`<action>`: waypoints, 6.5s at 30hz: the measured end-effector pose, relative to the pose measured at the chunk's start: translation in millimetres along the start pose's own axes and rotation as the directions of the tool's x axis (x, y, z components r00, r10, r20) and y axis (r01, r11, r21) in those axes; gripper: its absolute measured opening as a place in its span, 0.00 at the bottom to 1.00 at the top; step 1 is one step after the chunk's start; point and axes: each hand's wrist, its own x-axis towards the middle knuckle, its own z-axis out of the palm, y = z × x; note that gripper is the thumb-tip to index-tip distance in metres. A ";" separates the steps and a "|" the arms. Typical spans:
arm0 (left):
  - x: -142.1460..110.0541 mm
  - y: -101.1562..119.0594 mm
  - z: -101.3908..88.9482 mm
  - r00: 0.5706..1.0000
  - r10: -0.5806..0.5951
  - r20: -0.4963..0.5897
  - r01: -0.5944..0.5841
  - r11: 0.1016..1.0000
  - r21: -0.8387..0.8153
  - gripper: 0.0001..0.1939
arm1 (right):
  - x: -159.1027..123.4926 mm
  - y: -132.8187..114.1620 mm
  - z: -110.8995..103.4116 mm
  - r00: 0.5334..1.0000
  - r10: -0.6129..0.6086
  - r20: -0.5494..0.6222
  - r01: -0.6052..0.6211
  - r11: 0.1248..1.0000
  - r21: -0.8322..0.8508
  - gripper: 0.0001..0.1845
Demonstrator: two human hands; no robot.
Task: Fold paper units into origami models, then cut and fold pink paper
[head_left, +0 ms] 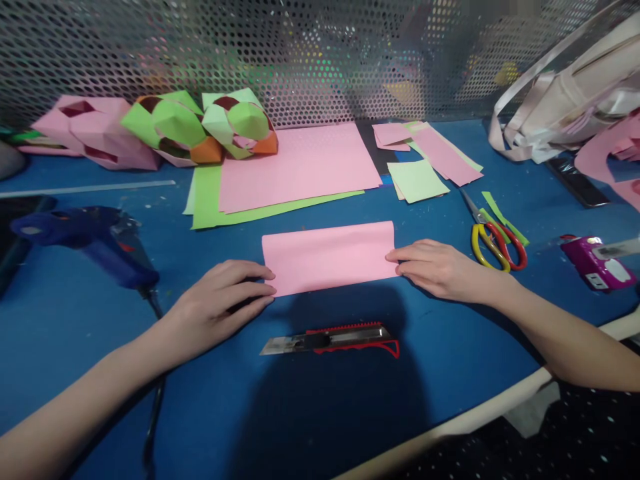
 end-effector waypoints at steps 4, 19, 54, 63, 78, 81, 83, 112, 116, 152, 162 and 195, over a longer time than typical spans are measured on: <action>0.0 -0.5 -0.2 1.000 -0.002 0.005 0.002 1.000 0.005 0.09 | -2.6 1.4 -5.7 0.993 0.086 0.081 -0.097 0.985 0.142 0.17; 4.3 2.5 -7.4 0.996 -0.052 0.073 0.063 0.984 -0.167 0.11 | -10.5 6.3 1.1 0.997 0.046 0.060 -0.052 0.993 0.105 0.20; 2.4 -2.7 -10.1 0.993 0.065 0.098 -0.051 0.989 -0.141 0.18 | -17.0 15.2 8.3 1.000 -0.009 0.022 0.007 0.994 0.105 0.26; 13.3 21.3 -7.5 0.977 0.082 0.195 -0.133 0.955 0.267 0.14 | -2.9 5.5 9.1 1.000 -0.021 -0.021 0.021 1.000 0.001 0.13; 82.5 54.7 40.8 0.898 -0.300 0.322 0.043 0.788 0.614 0.20 | 85.2 -34.1 39.9 0.950 0.309 0.047 -0.217 0.759 -0.614 0.30; 80.6 54.6 43.3 0.906 -0.282 0.317 0.019 0.774 0.633 0.17 | 89.3 -33.6 47.2 0.957 0.288 0.025 -0.212 0.758 -0.617 0.30; 80.0 54.1 41.9 0.926 -0.214 0.310 -0.035 0.770 0.637 0.14 | 87.0 -33.1 47.8 0.968 0.252 -0.007 -0.204 0.767 -0.608 0.28; 76.3 8.8 60.8 0.967 0.063 0.248 -0.121 0.967 0.225 0.27 | 83.7 5.8 65.4 0.995 0.100 0.002 -0.100 0.995 0.018 0.33; 65.7 4.1 62.1 0.986 -0.043 0.162 -0.011 0.948 0.319 0.28 | 81.1 3.7 65.6 0.983 0.184 0.019 -0.183 0.982 -0.049 0.32; 67.3 -16.8 -23.0 0.907 -0.417 -0.060 0.416 0.909 -0.026 0.24 | 110.9 41.4 -25.7 0.927 0.331 0.179 -0.366 0.903 0.227 0.09; 108.4 22.1 -31.6 0.974 0.151 -0.168 -0.052 0.872 0.486 0.15 | 137.9 8.9 -35.1 0.982 -0.069 -0.175 -0.006 0.919 -0.395 0.14; 3.4 9.7 -8.5 0.968 0.216 0.129 -0.247 0.710 0.659 0.10 | 22.6 9.6 -1.4 0.980 -0.052 -0.192 -0.032 0.912 -0.409 0.10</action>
